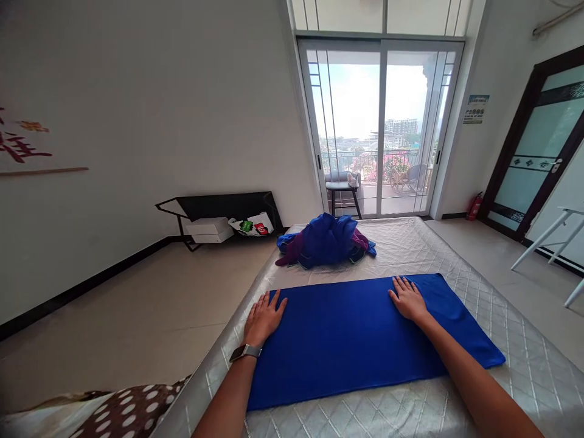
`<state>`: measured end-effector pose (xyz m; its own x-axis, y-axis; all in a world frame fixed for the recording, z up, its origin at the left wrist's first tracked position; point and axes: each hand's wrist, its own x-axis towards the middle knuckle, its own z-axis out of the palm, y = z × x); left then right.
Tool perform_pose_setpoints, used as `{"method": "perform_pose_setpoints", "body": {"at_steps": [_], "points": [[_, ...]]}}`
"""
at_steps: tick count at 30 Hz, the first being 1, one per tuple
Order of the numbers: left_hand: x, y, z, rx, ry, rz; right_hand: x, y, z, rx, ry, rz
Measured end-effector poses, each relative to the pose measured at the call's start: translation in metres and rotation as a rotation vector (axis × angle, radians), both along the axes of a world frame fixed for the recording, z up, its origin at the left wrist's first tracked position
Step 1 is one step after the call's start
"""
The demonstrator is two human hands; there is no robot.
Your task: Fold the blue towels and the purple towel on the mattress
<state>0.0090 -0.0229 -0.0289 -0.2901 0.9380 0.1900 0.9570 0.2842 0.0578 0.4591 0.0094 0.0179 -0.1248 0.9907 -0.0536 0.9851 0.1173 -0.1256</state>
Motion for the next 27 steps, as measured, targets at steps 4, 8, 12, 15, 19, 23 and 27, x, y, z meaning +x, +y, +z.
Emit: {"method": "perform_pose_setpoints", "body": {"at_steps": [4,8,12,15,19,23,27], "points": [[0.001,0.000,0.000,0.009,0.001,0.006,0.091,0.011,-0.004,0.034,-0.048,-0.226],[0.002,-0.001,0.004,0.002,-0.010,0.015,0.118,0.010,-0.006,0.029,-0.056,-0.308],[0.004,-0.002,0.010,-0.040,-0.024,0.021,0.110,0.008,-0.001,0.019,-0.073,-0.318],[0.006,-0.003,0.014,-0.034,-0.034,0.018,0.101,0.006,0.008,0.029,-0.090,-0.353],[0.008,-0.003,0.013,-0.017,-0.058,0.020,0.058,-0.005,0.020,0.173,-0.096,-0.312],[0.008,-0.002,0.011,0.008,-0.063,0.020,-0.031,-0.035,0.014,0.173,0.045,-0.009],[0.007,-0.003,0.012,0.001,-0.027,0.007,-0.101,-0.069,-0.005,0.070,0.128,0.258]]}}
